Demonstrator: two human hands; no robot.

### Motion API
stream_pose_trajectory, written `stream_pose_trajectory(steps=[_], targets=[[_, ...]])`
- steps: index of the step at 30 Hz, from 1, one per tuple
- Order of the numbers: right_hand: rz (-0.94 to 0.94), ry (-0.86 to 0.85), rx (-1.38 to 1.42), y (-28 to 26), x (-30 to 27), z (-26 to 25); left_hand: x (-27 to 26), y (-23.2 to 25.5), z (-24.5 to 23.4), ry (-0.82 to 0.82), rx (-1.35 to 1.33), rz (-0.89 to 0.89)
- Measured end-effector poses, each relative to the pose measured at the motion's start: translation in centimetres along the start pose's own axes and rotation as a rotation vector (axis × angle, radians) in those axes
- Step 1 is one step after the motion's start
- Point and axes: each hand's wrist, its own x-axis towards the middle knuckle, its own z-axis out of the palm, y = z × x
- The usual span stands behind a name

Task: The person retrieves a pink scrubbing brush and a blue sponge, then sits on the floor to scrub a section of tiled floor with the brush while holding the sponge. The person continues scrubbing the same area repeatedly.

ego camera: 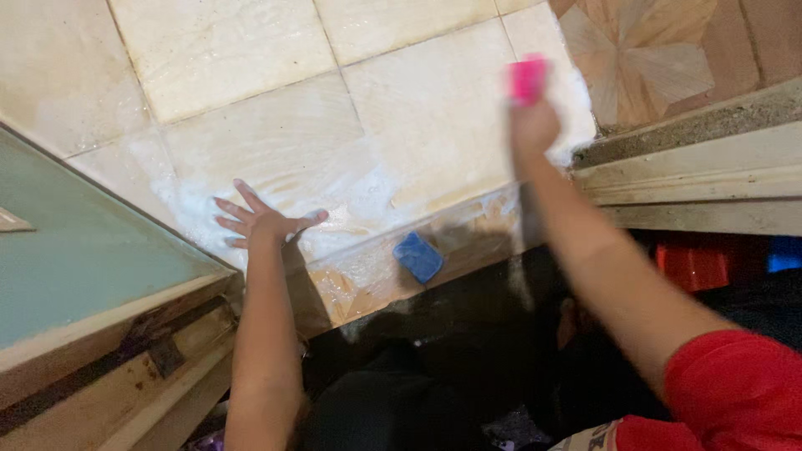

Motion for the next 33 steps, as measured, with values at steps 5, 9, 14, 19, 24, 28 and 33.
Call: stream_pose_trajectory(steps=[5,9,14,19,24,28,33], targets=[[-0.479,-0.316,0.245,-13.4,-17.1,6.8,0.3,0.1,-0.4,-0.023,0.019,-0.011],[-0.880,-0.702,0.211,-19.3,-26.0,5.9,0.1,0.4,-0.4,-0.015,0.029,-0.015],[-0.741,-0.480,0.093,-17.1,-14.2,8.1,-0.1,0.2,-0.4,-0.014,0.018,-0.008],[-0.387,-0.049,0.076,-3.3,3.4,4.8,-0.2,0.6,-0.6,-0.024,0.017,-0.002],[-0.263,0.124,0.020,3.6,6.9,0.5,-0.2,0.7,-0.8,-0.032,0.033,-0.023],[-0.264,-0.054,-0.060,-5.5,-0.4,4.8,-0.1,1.0,-1.2,-0.041,0.019,-0.011],[-0.424,-0.714,0.592,-18.9,-21.4,5.8,0.0,1.1,-1.2,-0.043,0.018,-0.024]])
